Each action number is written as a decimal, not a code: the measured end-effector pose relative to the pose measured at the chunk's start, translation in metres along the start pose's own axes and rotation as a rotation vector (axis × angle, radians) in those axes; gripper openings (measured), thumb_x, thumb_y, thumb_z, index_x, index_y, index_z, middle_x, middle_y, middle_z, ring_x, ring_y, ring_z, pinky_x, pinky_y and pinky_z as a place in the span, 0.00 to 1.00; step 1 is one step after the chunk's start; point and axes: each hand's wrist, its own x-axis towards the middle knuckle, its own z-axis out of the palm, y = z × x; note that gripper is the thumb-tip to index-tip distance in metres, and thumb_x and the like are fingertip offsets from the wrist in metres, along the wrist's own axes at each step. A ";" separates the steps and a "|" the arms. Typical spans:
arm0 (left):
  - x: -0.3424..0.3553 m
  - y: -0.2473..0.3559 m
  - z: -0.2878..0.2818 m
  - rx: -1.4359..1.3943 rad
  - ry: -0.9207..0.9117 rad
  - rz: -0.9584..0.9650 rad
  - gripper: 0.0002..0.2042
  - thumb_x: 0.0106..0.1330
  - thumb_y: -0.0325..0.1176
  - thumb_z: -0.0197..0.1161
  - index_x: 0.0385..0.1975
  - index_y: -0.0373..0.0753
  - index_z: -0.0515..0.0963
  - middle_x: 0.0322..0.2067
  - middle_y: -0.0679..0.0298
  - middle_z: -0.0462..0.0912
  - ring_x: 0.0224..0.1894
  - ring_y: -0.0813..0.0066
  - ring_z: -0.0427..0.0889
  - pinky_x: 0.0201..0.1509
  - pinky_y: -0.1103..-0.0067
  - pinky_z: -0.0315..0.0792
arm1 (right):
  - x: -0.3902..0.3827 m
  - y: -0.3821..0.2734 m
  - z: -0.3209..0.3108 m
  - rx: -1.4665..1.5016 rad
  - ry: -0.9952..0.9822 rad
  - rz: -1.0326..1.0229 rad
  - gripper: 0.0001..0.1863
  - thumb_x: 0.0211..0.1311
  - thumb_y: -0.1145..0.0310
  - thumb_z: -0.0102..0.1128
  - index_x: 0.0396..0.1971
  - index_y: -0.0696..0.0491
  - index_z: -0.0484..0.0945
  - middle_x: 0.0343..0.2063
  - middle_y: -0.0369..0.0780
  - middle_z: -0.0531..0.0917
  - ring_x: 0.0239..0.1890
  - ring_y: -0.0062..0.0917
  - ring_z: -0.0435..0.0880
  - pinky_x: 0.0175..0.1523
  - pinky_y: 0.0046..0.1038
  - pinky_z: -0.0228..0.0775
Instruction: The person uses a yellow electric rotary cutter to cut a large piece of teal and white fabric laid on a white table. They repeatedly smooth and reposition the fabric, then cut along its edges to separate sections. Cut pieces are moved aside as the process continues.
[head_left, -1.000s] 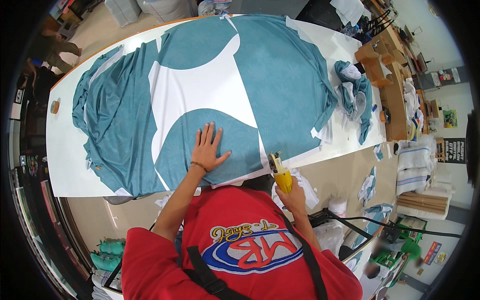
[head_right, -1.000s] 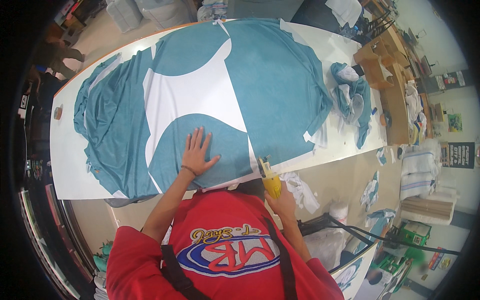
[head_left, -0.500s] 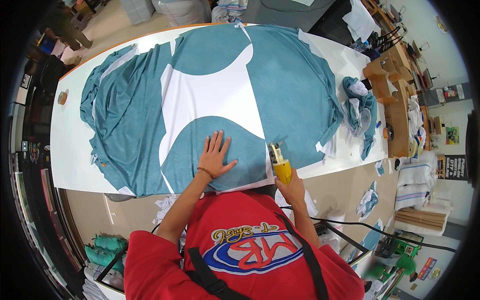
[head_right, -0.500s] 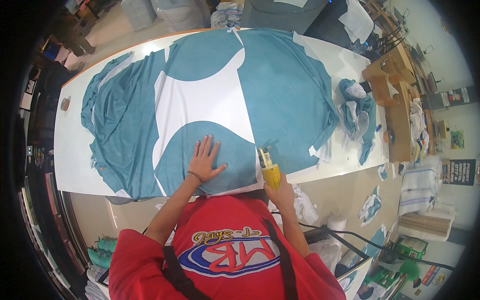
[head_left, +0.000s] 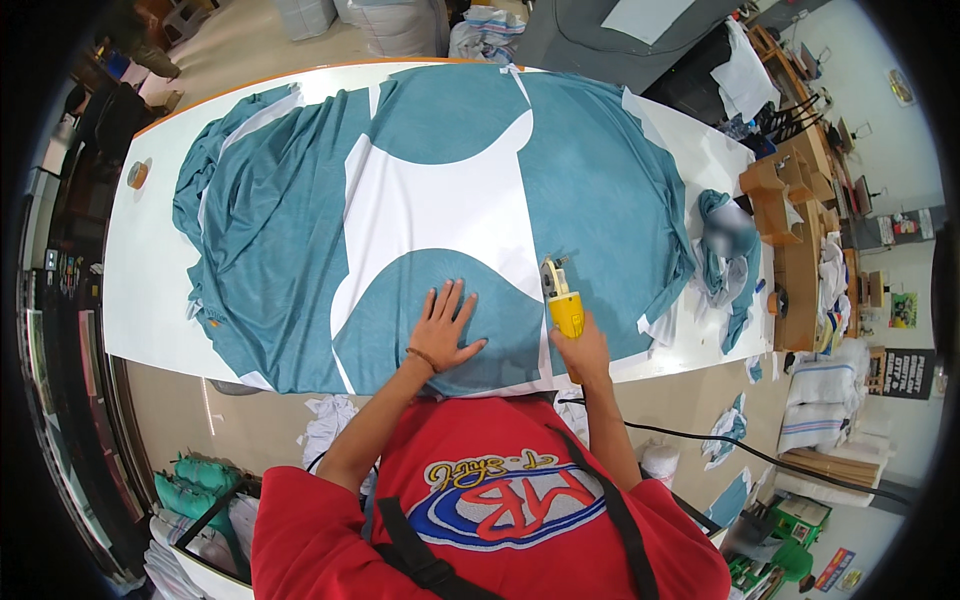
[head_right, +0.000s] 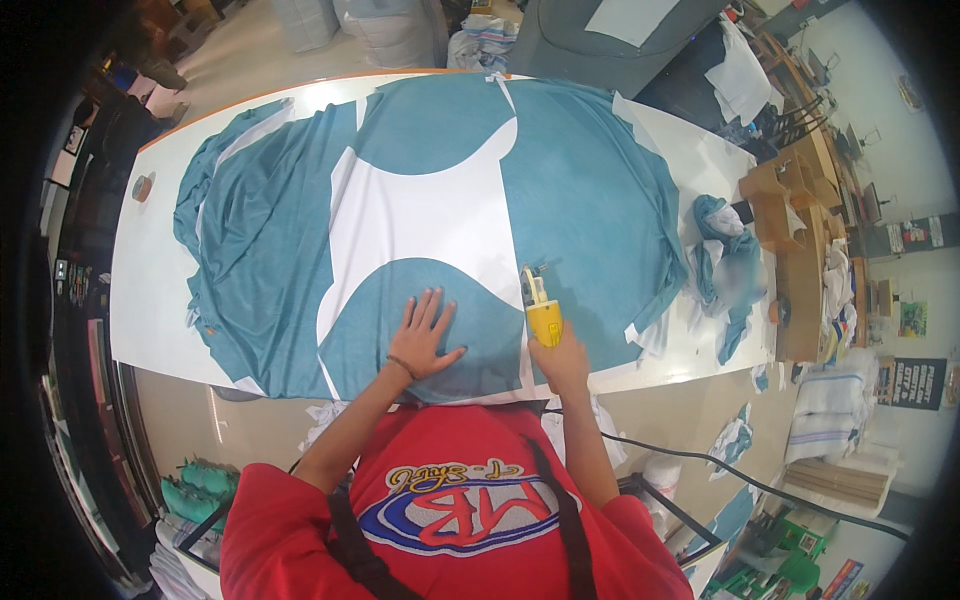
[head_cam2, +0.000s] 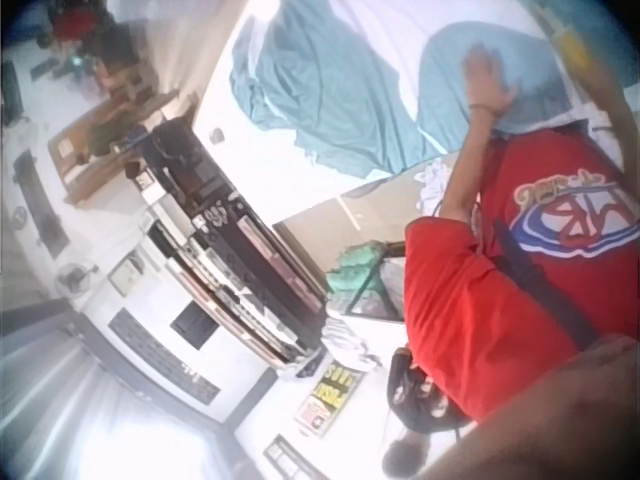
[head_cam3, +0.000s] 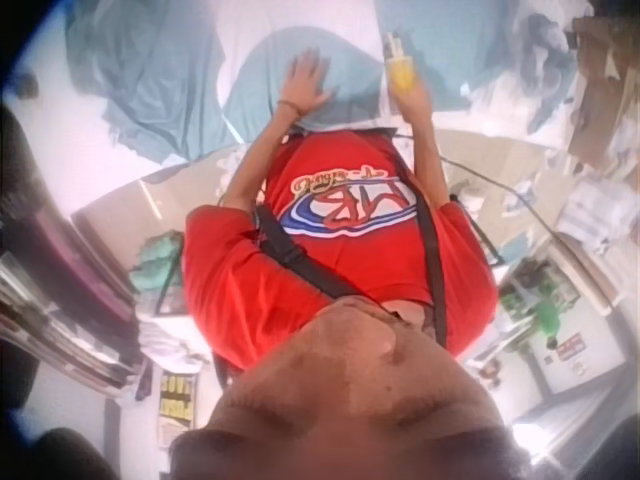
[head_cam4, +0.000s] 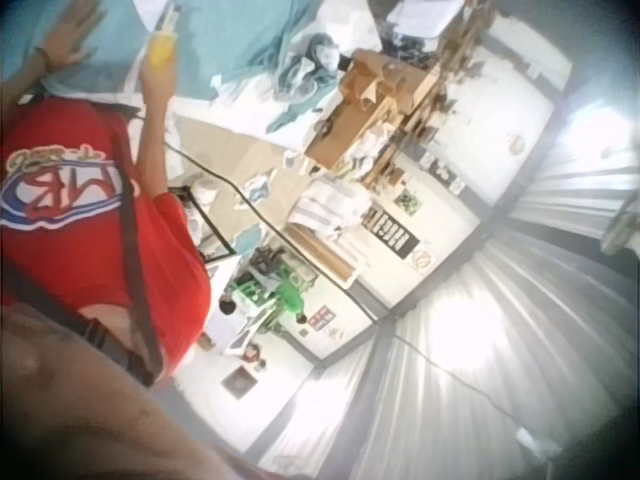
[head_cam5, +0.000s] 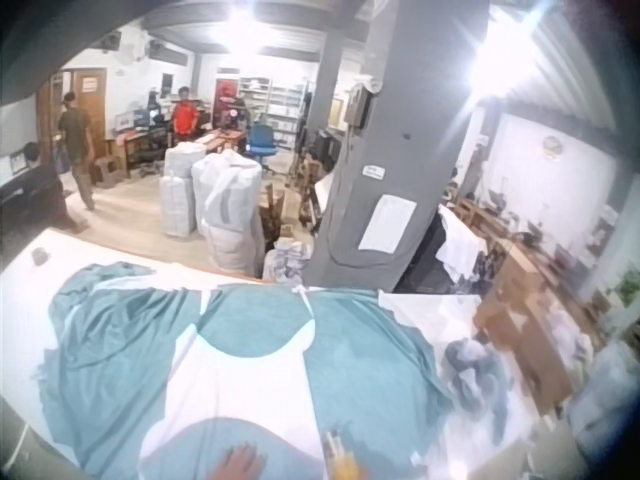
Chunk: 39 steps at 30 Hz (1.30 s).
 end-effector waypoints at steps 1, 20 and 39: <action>0.000 0.000 0.000 -0.004 -0.007 -0.004 0.43 0.65 0.64 0.59 0.75 0.42 0.63 0.77 0.46 0.54 0.80 0.49 0.50 0.81 0.52 0.44 | 0.006 -0.005 0.000 -0.004 -0.004 0.005 0.34 0.54 0.46 0.67 0.53 0.55 0.73 0.43 0.56 0.85 0.50 0.55 0.83 0.53 0.52 0.74; 0.002 -0.002 -0.004 -0.018 -0.094 -0.020 0.43 0.67 0.65 0.55 0.77 0.43 0.59 0.79 0.48 0.51 0.81 0.51 0.47 0.82 0.54 0.41 | 0.123 -0.077 -0.002 -0.005 0.105 -0.146 0.30 0.53 0.50 0.70 0.48 0.59 0.78 0.43 0.54 0.87 0.47 0.52 0.86 0.50 0.46 0.78; 0.002 -0.004 -0.005 -0.042 -0.106 -0.027 0.42 0.68 0.65 0.55 0.76 0.44 0.61 0.78 0.48 0.51 0.81 0.51 0.49 0.81 0.54 0.42 | 0.224 -0.143 -0.006 0.021 0.059 -0.180 0.32 0.53 0.51 0.72 0.52 0.59 0.78 0.46 0.52 0.87 0.49 0.46 0.87 0.52 0.43 0.79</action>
